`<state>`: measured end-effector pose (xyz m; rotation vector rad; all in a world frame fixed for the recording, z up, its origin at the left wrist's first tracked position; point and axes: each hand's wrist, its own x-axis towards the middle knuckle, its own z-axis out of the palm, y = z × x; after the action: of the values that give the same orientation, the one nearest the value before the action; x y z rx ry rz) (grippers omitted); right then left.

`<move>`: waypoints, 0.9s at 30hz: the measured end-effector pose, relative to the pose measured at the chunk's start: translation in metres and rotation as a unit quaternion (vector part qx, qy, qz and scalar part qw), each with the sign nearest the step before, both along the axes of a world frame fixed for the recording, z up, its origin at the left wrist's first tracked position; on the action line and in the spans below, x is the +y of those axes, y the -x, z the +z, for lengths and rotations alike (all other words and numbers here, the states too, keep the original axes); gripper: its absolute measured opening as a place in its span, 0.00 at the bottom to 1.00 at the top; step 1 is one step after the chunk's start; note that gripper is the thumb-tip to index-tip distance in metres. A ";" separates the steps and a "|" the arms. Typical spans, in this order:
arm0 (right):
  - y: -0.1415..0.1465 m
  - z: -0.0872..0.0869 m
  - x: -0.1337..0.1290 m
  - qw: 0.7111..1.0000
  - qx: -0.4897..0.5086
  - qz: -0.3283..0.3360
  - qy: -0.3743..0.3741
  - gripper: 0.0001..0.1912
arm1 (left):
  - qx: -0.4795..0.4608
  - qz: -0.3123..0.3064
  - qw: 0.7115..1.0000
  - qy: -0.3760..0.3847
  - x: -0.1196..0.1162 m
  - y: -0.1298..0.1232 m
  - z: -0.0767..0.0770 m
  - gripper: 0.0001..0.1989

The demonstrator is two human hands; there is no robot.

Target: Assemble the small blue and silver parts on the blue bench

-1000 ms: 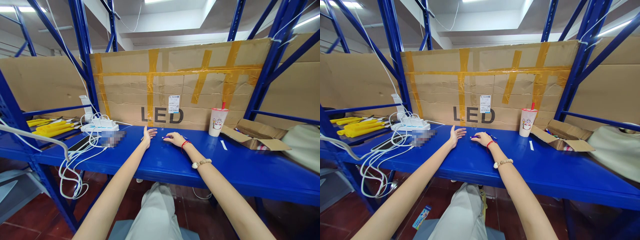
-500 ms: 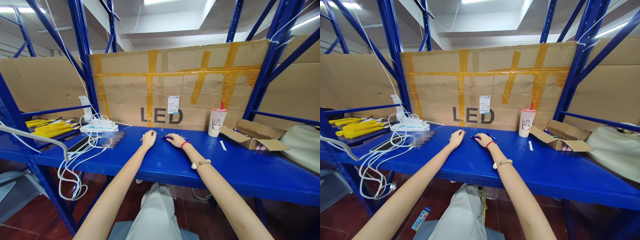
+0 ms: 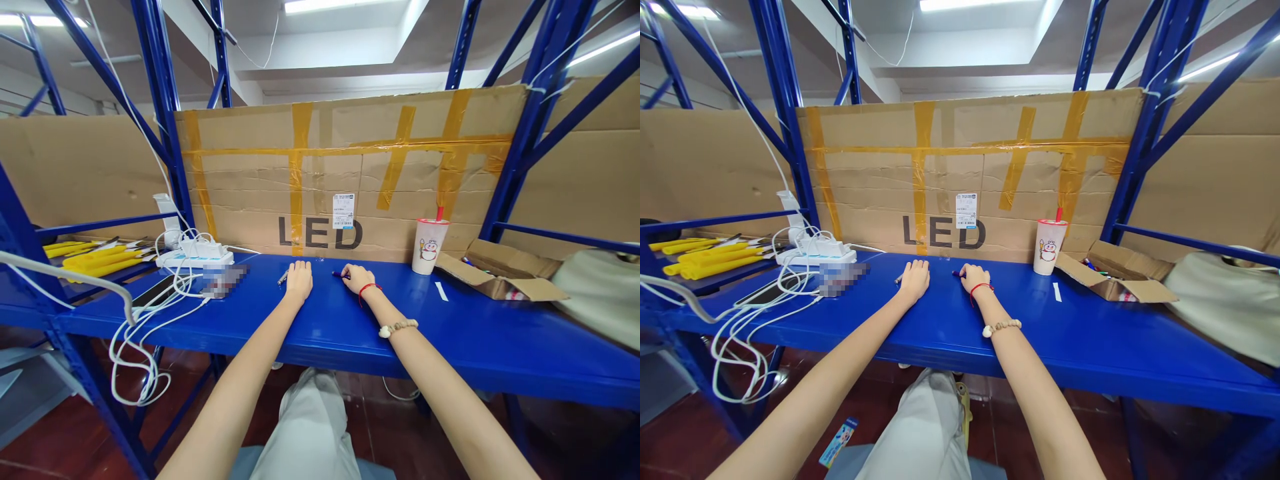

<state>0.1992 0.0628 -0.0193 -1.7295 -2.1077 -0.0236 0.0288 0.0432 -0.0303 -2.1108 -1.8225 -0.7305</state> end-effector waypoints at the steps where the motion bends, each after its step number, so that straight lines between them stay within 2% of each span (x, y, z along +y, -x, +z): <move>1: 0.000 0.000 0.000 1.000 -0.003 -0.008 -0.002 0.07 | 0.001 0.002 1.000 -0.003 0.001 0.000 0.000 0.17; 3: -0.001 0.001 -0.002 1.000 -0.006 -0.023 -0.002 0.09 | 0.010 0.019 1.000 -0.008 0.001 -0.001 0.001 0.17; 5: -0.001 0.002 -0.004 0.999 -0.005 -0.032 0.001 0.09 | 0.007 0.063 0.998 -0.011 0.000 -0.002 0.002 0.17; 10: -0.001 0.004 -0.005 0.999 0.011 -0.030 0.004 0.10 | -0.151 0.196 0.968 0.034 -0.003 -0.005 0.001 0.22; 12: 0.001 0.003 -0.005 1.000 0.019 -0.020 0.006 0.09 | -0.174 0.218 0.959 0.044 -0.004 -0.005 -0.001 0.22; 14: 0.002 0.003 -0.005 1.000 0.024 -0.008 0.004 0.09 | -0.156 0.225 0.961 0.032 -0.004 -0.005 -0.002 0.21; 17: 0.003 0.003 -0.006 1.000 0.022 0.001 -0.017 0.09 | -0.130 0.212 0.968 0.028 -0.004 -0.002 -0.004 0.19; 22: 0.003 0.001 -0.004 0.998 0.044 0.011 -0.038 0.11 | -0.127 0.159 0.975 0.088 0.001 0.005 -0.004 0.18; 24: 0.004 0.000 -0.003 0.997 0.058 0.037 -0.044 0.14 | -0.143 0.112 0.977 0.107 0.003 0.009 -0.002 0.16; 27: 0.009 -0.002 -0.003 0.991 0.058 0.101 -0.058 0.17 | -0.213 0.003 0.968 0.133 0.005 0.015 -0.001 0.13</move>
<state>0.1900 0.0599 -0.0211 -1.4107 -2.1417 0.0124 0.0141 0.0484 -0.0311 -2.2375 -2.2576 -1.0599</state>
